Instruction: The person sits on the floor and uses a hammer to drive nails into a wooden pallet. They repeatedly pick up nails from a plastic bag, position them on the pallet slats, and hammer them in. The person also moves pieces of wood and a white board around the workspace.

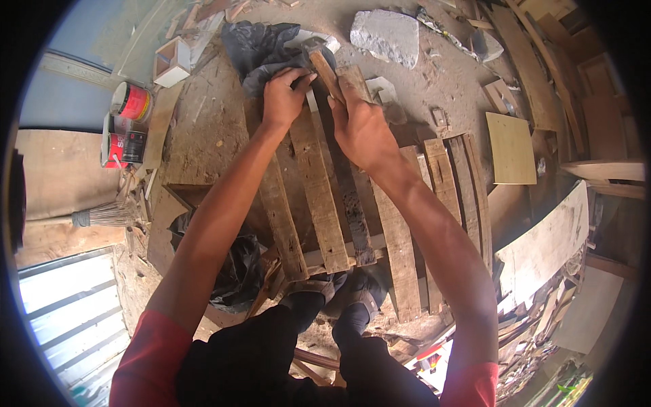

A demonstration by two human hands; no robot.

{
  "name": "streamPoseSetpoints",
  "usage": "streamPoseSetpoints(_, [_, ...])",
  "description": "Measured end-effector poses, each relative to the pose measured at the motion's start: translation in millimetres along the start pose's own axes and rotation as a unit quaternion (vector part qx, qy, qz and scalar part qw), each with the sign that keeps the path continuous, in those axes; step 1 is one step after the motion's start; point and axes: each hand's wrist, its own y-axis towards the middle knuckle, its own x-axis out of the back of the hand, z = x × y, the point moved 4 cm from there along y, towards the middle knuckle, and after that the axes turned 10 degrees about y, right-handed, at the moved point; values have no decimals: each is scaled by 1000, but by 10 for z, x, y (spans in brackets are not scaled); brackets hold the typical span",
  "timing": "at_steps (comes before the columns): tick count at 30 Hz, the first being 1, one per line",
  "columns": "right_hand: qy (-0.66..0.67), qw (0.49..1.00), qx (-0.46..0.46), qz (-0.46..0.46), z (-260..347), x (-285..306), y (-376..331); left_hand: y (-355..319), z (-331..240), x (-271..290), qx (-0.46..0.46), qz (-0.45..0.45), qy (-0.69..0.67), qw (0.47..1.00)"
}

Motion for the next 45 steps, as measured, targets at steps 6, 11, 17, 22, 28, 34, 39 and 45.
streamPoseSetpoints(6, [20, 1000, -13, 3, 43, 33, 19, 1, -9, 3, 10, 4, 0, 1000])
streamPoseSetpoints(11, [40, 999, -28, -10, 48, 35, 16, 14, -10, 12, -19, -18, -13, 1000])
streamPoseSetpoints(17, [-9, 999, -16, 26, -11, 11, 37, -13, -1, 9, 3, -6, -5, 1000])
streamPoseSetpoints(22, [-34, 999, -8, 26, -22, -34, -10, -9, 13, 8, -6, 0, 0, 1000])
streamPoseSetpoints(28, [20, 999, -30, 5, 6, -35, -8, -1, 2, 17, -2, -9, -11, 1000])
streamPoseSetpoints(34, [21, 999, -24, -7, -104, -45, -4, 13, -1, 1, 2, -2, -5, 1000])
streamPoseSetpoints(39, [15, 1000, -9, 10, -136, -28, 2, -6, 15, 3, 1, 4, -1, 1000])
streamPoseSetpoints(45, [-2, 999, -31, 36, -48, 31, 38, -3, 64, -31, -15, 1, -3, 1000])
